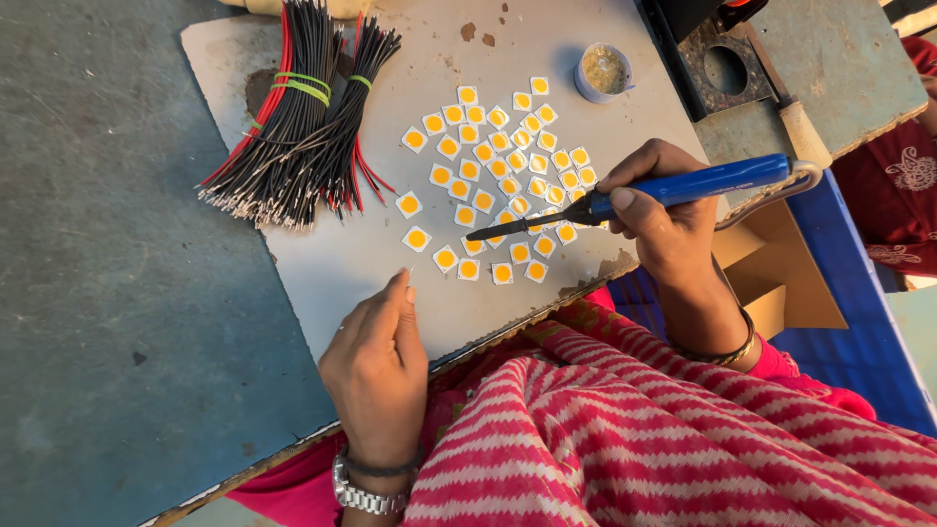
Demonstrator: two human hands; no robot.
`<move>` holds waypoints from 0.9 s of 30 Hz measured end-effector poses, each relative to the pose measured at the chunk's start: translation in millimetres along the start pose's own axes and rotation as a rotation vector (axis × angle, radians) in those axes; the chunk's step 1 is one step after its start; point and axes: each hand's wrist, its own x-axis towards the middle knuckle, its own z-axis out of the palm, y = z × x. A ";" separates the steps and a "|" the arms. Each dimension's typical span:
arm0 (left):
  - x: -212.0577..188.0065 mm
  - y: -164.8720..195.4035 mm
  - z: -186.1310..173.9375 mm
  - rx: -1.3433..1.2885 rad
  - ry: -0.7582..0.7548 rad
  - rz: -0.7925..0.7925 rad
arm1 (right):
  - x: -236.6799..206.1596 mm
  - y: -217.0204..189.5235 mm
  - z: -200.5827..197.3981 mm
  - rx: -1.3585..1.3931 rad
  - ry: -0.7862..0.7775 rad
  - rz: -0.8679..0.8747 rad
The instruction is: The person uses a soldering iron to attach wires to small square LED modules arranged on a work surface. The person holds the soldering iron in the right hand and positions wires with the left hand, repeatedly applying heat to join the components.
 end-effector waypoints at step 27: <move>20.5 -5.0 35.6 0.217 -0.097 0.162 | 10.7 -2.1 9.7 -0.001 -0.086 0.033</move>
